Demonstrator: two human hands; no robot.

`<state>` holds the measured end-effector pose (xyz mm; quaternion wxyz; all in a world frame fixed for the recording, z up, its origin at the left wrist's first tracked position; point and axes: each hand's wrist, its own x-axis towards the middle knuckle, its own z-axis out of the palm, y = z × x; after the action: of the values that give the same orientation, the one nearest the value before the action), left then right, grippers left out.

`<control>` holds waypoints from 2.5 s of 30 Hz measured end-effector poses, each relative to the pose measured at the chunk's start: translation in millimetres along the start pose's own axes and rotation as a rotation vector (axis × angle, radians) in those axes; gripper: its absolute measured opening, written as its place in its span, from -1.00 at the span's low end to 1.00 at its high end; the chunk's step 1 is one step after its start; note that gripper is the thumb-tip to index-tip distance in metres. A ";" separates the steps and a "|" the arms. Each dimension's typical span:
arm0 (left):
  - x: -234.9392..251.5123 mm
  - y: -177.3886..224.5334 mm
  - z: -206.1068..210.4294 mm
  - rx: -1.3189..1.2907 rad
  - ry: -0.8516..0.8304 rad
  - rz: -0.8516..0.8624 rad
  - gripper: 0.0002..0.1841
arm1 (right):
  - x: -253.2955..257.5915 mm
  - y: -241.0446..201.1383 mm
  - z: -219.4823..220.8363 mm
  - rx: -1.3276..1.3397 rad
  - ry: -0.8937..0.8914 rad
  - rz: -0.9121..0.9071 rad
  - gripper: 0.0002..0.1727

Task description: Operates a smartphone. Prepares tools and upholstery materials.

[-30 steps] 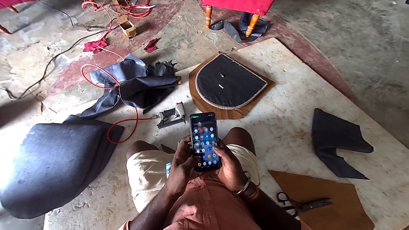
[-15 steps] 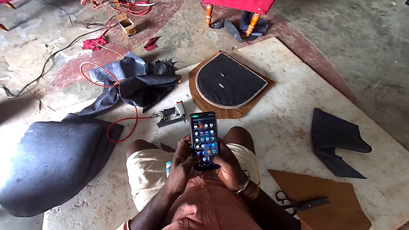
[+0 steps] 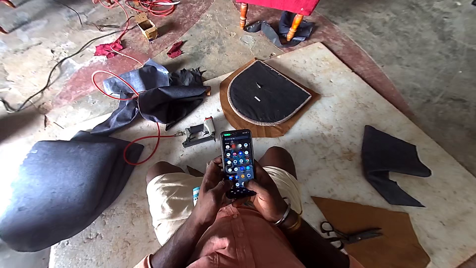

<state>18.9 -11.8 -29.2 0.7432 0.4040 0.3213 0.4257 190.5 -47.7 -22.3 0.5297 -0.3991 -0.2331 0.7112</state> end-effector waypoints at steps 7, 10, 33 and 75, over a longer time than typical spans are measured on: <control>-0.7 -0.3 0.0 0.010 0.008 0.007 -0.48 | 0.5 1.5 -0.8 -0.011 0.002 -0.009 -0.42; -0.6 -1.1 -0.4 0.000 0.012 0.008 -0.49 | 0.7 1.1 -0.1 -0.002 0.011 0.000 -0.43; 22.0 26.0 14.0 0.259 0.237 0.048 -0.18 | 4.2 11.0 2.2 -0.182 -0.072 -0.039 -0.35; 14.7 -1.7 -2.2 -0.658 -0.313 -0.094 -0.13 | -3.8 -8.1 5.0 0.003 -0.327 0.090 -0.27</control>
<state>24.0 1.5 -33.7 0.8922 0.1886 0.0678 0.4048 191.5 -48.2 -12.1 0.4529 -0.2873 -0.2969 0.7901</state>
